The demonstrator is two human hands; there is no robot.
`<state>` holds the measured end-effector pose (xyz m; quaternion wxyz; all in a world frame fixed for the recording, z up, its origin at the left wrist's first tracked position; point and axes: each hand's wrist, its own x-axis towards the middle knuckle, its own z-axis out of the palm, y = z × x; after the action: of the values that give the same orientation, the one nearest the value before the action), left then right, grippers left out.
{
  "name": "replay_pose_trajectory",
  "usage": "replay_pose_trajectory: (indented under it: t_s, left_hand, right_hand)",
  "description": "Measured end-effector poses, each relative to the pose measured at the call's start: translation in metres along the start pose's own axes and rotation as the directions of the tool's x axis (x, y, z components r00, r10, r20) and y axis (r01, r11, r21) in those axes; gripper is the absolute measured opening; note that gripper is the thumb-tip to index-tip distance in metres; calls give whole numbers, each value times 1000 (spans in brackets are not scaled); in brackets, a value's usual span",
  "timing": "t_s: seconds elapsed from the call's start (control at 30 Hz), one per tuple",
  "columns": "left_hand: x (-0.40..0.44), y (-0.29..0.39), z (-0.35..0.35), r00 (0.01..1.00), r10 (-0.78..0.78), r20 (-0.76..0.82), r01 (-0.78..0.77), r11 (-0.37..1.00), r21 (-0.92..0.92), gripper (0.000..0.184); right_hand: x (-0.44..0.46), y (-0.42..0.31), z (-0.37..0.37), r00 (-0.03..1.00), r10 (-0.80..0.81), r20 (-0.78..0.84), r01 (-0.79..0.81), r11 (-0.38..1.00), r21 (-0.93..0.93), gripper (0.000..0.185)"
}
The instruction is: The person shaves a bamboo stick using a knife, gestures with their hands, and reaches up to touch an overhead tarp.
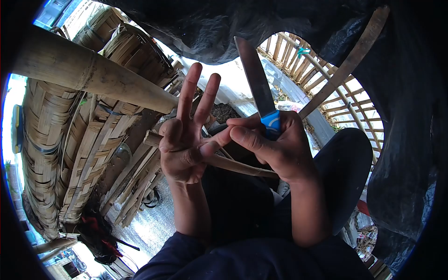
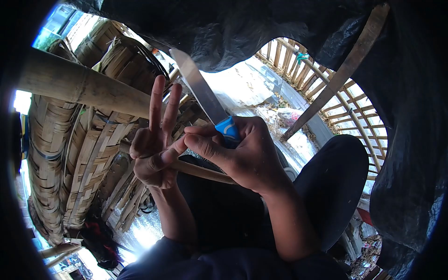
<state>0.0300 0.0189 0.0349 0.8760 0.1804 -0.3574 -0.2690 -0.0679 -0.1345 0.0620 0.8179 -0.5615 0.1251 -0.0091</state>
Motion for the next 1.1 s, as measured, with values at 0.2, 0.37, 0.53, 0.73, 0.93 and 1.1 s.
replay_pose_trajectory:
  t_s: [0.2,0.37,0.53,0.73,0.93,1.1]
  left_hand:
    - [-3,0,0,999,-2,-42,6,997,81,65]
    - [-4,1,-3,999,-7,-37,10,997,72,66]
    - [-3,2,7,990,-18,-139,20,1000,16,59]
    - [1,0,16,970,-17,-241,22,1000,17,44]
    - [1,-1,14,967,0,-255,-3,1000,-13,43]
    - [1,-1,13,968,-1,-253,-3,1000,-16,43]
  right_hand:
    - [-1,-4,-8,944,-306,125,329,910,-253,21]
    - [-2,-5,-6,953,-280,120,299,934,-197,23]
    - [1,6,1,915,-402,40,401,890,-215,21]
    - [0,5,7,929,-371,-11,358,903,-239,22]
    - [0,1,3,945,-326,40,323,903,-284,21]
    - [3,6,9,933,-359,-39,340,909,-242,21]
